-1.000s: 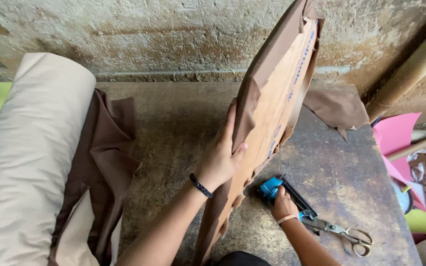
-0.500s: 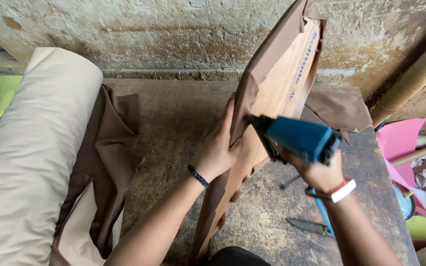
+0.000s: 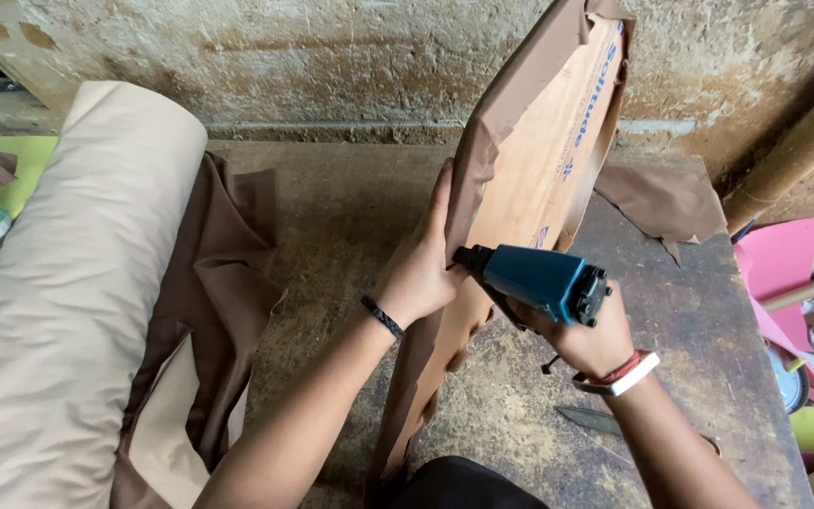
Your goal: The person carries a fabric-covered foam panel to a workbench, stretches brown fabric over the plywood back, and uses a pneumatic nail gun to staple the fabric edge to the board. They trim excess fabric with scissors and continue stapling around the panel, lifting it to staple the remaining side.
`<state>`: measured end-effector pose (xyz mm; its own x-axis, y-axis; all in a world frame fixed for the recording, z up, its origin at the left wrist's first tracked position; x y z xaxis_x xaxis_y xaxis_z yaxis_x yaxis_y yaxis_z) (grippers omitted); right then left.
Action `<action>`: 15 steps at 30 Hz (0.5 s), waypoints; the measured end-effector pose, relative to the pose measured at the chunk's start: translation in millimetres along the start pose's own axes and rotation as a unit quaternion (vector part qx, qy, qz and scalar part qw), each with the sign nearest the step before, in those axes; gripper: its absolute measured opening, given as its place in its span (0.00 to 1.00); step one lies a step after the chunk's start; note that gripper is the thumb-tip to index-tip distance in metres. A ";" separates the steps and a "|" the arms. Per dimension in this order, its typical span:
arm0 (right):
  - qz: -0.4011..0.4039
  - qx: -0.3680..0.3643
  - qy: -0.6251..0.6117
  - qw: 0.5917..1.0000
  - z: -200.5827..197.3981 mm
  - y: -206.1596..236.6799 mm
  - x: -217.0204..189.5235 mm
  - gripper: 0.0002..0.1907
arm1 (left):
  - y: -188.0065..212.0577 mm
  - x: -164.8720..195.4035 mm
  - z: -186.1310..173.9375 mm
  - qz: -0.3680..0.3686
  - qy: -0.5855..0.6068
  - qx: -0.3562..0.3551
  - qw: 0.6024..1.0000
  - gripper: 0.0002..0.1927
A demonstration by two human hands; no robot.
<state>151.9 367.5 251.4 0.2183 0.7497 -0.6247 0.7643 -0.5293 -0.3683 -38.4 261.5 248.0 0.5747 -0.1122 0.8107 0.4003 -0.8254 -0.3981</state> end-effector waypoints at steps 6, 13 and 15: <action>0.121 0.083 -0.095 0.984 56.0 22.4 80.7 0.22 | 1.0 -1.0 -5.1 -0.008 0.031 -0.016 0.999 0.69; 0.307 -0.159 0.229 0.910 171.9 92.2 197.9 0.33 | 16.6 -77.4 0.5 0.074 0.316 -0.046 0.945 0.48; 0.205 -0.096 0.259 0.939 178.4 100.5 185.3 0.32 | 31.4 -121.7 14.3 -0.093 0.547 -0.080 0.828 0.46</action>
<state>160.8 382.4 -24.2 0.7463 0.6169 -0.2497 0.6354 -0.7721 -0.0084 -85.6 257.1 130.6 -0.5121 -0.3359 0.7905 0.2590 -0.9379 -0.2308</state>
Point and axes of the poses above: each hand's wrist, its own y-axis away from the middle knuckle, its own z-axis out of the palm, x = y × z, the point moved 3 cm from there along -y, towards the middle knuckle, and after that the axes turned 15 degrees about y, right-handed, at the moved point
